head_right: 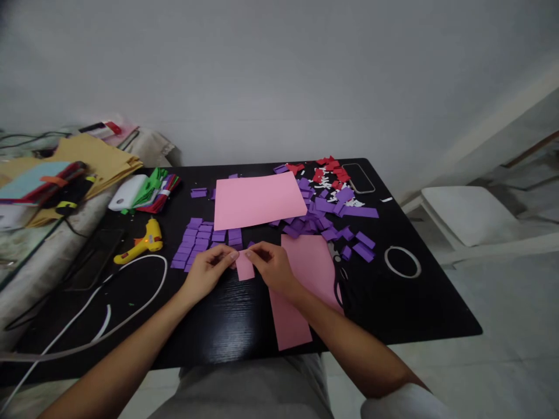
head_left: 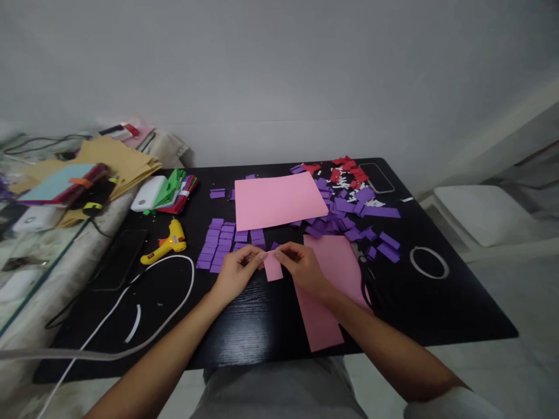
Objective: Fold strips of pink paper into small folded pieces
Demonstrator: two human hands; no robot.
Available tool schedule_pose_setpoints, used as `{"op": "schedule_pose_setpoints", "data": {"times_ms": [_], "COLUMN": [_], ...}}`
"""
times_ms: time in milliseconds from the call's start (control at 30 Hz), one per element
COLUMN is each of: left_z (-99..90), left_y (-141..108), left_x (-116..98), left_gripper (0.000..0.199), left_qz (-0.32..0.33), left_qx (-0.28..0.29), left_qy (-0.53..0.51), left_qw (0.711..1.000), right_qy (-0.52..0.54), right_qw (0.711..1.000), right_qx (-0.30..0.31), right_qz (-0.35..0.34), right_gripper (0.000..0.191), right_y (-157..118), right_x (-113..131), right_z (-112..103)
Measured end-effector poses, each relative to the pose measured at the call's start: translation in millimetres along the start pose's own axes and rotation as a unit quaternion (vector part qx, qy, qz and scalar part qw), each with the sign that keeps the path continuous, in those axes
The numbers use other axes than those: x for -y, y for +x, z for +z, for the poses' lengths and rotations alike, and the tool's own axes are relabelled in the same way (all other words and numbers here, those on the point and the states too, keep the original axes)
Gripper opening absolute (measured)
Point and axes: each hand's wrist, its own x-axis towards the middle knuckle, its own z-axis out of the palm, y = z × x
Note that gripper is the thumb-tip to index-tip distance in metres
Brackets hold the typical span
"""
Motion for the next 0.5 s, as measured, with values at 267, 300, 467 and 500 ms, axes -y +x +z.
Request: {"op": "schedule_pose_setpoints", "data": {"times_ms": [267,300,467,500], "left_z": [-5.4,-5.0,-3.4,-3.8], "left_y": [2.6,2.3,2.9,3.4], "left_x": [-5.9,-5.8,-0.6,0.5], "left_gripper": [0.031,0.031,0.033,0.033], "left_qz": [0.028,0.031,0.02,0.015], "left_qx": [0.033,0.03,0.011,0.009], "left_qy": [0.002,0.001,-0.006,-0.009], "left_qw": [0.999,0.999,1.0,1.0], "right_qy": [-0.001,0.001,0.024,0.041], "right_qw": [1.0,1.0,1.0,0.999], "right_qx": [-0.006,-0.007,-0.001,0.004], "right_qz": [-0.009,-0.009,0.006,0.013], "right_gripper": [0.022,0.022,0.023,0.024], "right_y": [4.6,5.1,6.2,6.1], "right_x": [-3.7,-4.0,-3.9,-3.6], "right_z": [-0.8,-0.8,-0.8,-0.9]}}
